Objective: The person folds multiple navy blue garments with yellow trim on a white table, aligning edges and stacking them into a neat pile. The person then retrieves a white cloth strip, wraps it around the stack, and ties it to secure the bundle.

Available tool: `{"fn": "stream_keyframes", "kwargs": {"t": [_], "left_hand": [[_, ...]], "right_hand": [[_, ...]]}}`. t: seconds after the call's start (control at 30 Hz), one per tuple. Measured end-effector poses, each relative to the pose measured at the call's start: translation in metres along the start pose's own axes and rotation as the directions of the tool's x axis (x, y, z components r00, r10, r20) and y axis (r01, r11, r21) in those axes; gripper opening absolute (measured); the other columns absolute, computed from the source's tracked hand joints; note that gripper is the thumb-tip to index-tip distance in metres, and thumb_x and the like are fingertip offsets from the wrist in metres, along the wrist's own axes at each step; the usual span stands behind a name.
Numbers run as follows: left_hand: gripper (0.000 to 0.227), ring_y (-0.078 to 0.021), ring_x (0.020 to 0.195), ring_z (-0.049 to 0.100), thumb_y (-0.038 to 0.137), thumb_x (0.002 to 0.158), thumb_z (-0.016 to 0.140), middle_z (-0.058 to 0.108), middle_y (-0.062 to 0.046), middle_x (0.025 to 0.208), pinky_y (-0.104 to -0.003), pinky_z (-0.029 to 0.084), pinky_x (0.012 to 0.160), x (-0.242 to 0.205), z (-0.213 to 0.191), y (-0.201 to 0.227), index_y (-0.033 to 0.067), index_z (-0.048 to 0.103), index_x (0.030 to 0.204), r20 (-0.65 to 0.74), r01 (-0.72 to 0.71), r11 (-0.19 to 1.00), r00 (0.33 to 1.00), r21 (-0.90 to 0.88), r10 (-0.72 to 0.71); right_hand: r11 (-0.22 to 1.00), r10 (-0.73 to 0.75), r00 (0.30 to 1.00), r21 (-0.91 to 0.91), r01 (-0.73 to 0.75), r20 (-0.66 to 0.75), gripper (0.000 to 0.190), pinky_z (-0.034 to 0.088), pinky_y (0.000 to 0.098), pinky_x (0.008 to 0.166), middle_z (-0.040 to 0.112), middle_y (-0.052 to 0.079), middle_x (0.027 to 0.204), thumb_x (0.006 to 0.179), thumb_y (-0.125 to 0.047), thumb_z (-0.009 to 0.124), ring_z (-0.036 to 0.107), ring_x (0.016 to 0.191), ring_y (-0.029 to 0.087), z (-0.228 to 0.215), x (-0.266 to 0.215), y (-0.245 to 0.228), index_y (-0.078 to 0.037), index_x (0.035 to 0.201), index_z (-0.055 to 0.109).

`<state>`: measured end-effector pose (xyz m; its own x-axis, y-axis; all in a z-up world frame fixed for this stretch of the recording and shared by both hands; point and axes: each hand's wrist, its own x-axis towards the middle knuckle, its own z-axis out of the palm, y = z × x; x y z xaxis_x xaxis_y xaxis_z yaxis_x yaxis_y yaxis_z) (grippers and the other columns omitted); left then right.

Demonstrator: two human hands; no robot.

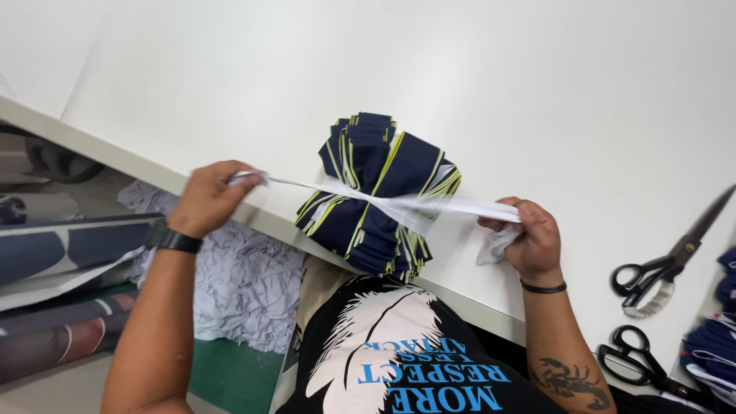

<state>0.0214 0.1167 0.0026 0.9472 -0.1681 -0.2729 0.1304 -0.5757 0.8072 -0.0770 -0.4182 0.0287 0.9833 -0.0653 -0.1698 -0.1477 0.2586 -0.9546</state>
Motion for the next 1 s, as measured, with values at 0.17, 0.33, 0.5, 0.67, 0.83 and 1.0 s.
{"fn": "stream_keyframes", "kwargs": {"t": [0.17,0.33,0.5,0.67,0.83,1.0], "left_hand": [[0.066,-0.0166,0.115,0.060,0.006,0.076,0.071,0.066,0.003,0.133,-0.032,0.051,0.099,-0.011,-0.001,0.019,0.0204,0.058,0.140,0.252,0.084,0.762,0.962,-0.642,0.106],[0.028,-0.0261,0.113,0.063,0.015,0.091,0.069,0.065,-0.009,0.118,-0.039,0.050,0.098,-0.017,-0.002,0.064,0.0074,0.068,0.118,-0.220,-0.321,0.947,0.925,-0.015,0.311],[0.020,-0.0292,0.095,0.063,0.029,0.089,0.072,0.065,-0.009,0.094,-0.046,0.051,0.087,-0.037,0.049,0.129,0.0091,0.069,0.090,-0.082,-0.477,0.774,0.828,0.417,0.555],[0.019,-0.0263,0.082,0.064,0.028,0.095,0.062,0.061,-0.006,0.083,-0.049,0.051,0.086,-0.051,0.045,0.168,0.0105,0.062,0.087,-0.039,-0.514,0.567,0.718,0.643,0.695],[0.034,-0.0321,0.071,0.067,0.039,0.102,0.058,0.065,-0.010,0.075,-0.046,0.053,0.063,-0.044,0.041,0.187,0.0073,0.061,0.090,0.201,-0.437,0.787,0.899,0.436,0.388],[0.037,-0.0318,0.072,0.068,0.046,0.095,0.061,0.067,-0.011,0.077,-0.046,0.053,0.062,-0.039,0.025,0.178,0.0100,0.065,0.090,0.310,-0.427,0.726,0.902,0.539,0.301]], "right_hand": [[0.550,-0.245,0.957,-0.790,0.271,0.157,0.028,0.050,0.0391,0.091,0.068,0.015,0.115,0.103,-0.027,0.065,0.061,0.104,0.030,0.056,0.004,-0.028,-0.001,0.113,0.071],[0.255,-0.452,0.810,-0.815,0.519,0.374,0.034,0.051,0.0366,0.092,0.065,0.014,0.111,0.092,-0.026,0.077,0.063,0.105,0.029,0.129,0.003,-0.049,-0.005,0.118,0.069],[-0.005,-0.382,0.679,-0.737,0.676,0.626,0.023,0.045,0.0428,0.082,0.066,0.007,0.093,0.083,-0.019,0.083,0.061,0.087,0.028,0.182,0.017,-0.062,-0.008,0.100,0.073],[-0.078,-0.282,0.605,-0.646,0.759,0.745,0.016,0.048,0.0423,0.085,0.067,0.007,0.095,0.084,-0.010,0.080,0.063,0.089,0.027,0.198,0.028,-0.085,-0.007,0.088,0.064],[-0.277,-0.208,0.493,-0.535,0.798,0.845,0.014,0.050,0.0417,0.094,0.068,0.008,0.096,0.086,-0.008,0.075,0.065,0.090,0.028,0.209,0.040,-0.104,-0.005,0.088,0.062],[-0.201,-0.065,0.530,-0.531,0.823,0.846,0.012,0.050,0.0436,0.088,0.066,0.006,0.086,0.082,-0.010,0.073,0.065,0.082,0.025,0.198,0.035,-0.118,-0.008,0.082,0.061]]}}
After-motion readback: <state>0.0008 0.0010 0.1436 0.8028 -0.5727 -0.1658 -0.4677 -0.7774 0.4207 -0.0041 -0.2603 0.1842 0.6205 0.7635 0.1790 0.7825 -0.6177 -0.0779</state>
